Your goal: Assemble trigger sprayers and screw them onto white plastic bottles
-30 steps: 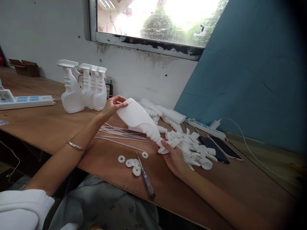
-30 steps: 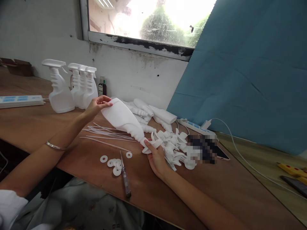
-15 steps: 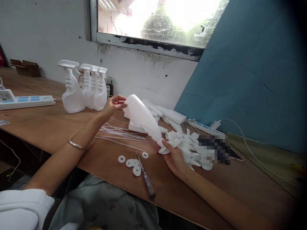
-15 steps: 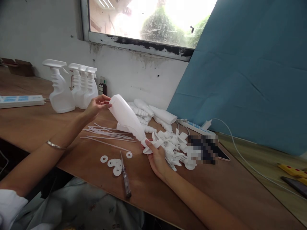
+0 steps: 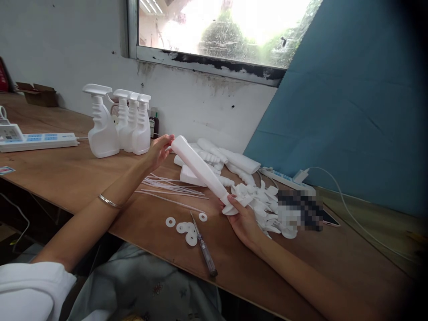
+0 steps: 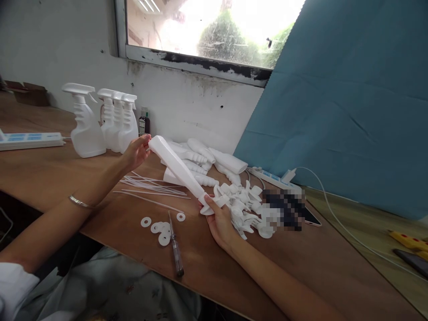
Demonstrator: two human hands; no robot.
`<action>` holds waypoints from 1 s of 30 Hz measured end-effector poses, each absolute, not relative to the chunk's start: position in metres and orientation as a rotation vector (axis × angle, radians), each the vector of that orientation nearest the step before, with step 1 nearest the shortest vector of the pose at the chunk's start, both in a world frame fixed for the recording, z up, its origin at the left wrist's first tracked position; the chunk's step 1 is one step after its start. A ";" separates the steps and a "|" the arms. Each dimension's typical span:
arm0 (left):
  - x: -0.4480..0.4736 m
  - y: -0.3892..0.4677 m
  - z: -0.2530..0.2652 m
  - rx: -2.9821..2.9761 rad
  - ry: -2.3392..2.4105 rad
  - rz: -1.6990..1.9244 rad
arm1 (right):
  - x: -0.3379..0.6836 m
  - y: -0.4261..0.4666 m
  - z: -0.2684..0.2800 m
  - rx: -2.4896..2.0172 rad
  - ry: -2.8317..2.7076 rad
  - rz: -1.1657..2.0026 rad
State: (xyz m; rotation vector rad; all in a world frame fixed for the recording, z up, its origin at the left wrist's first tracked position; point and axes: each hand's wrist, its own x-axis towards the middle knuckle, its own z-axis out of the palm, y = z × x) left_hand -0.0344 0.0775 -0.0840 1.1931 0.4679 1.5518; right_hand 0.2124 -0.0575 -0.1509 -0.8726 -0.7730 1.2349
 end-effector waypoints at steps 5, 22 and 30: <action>-0.032 0.074 -0.084 1.254 0.476 1.555 | 0.213 -0.058 -0.151 -0.873 -0.771 1.238; -0.031 0.073 -0.086 1.264 0.449 1.557 | 0.212 -0.058 -0.149 -0.860 -0.791 1.243; -0.029 0.078 -0.091 1.248 0.494 1.564 | 0.212 -0.059 -0.149 -0.842 -0.817 1.253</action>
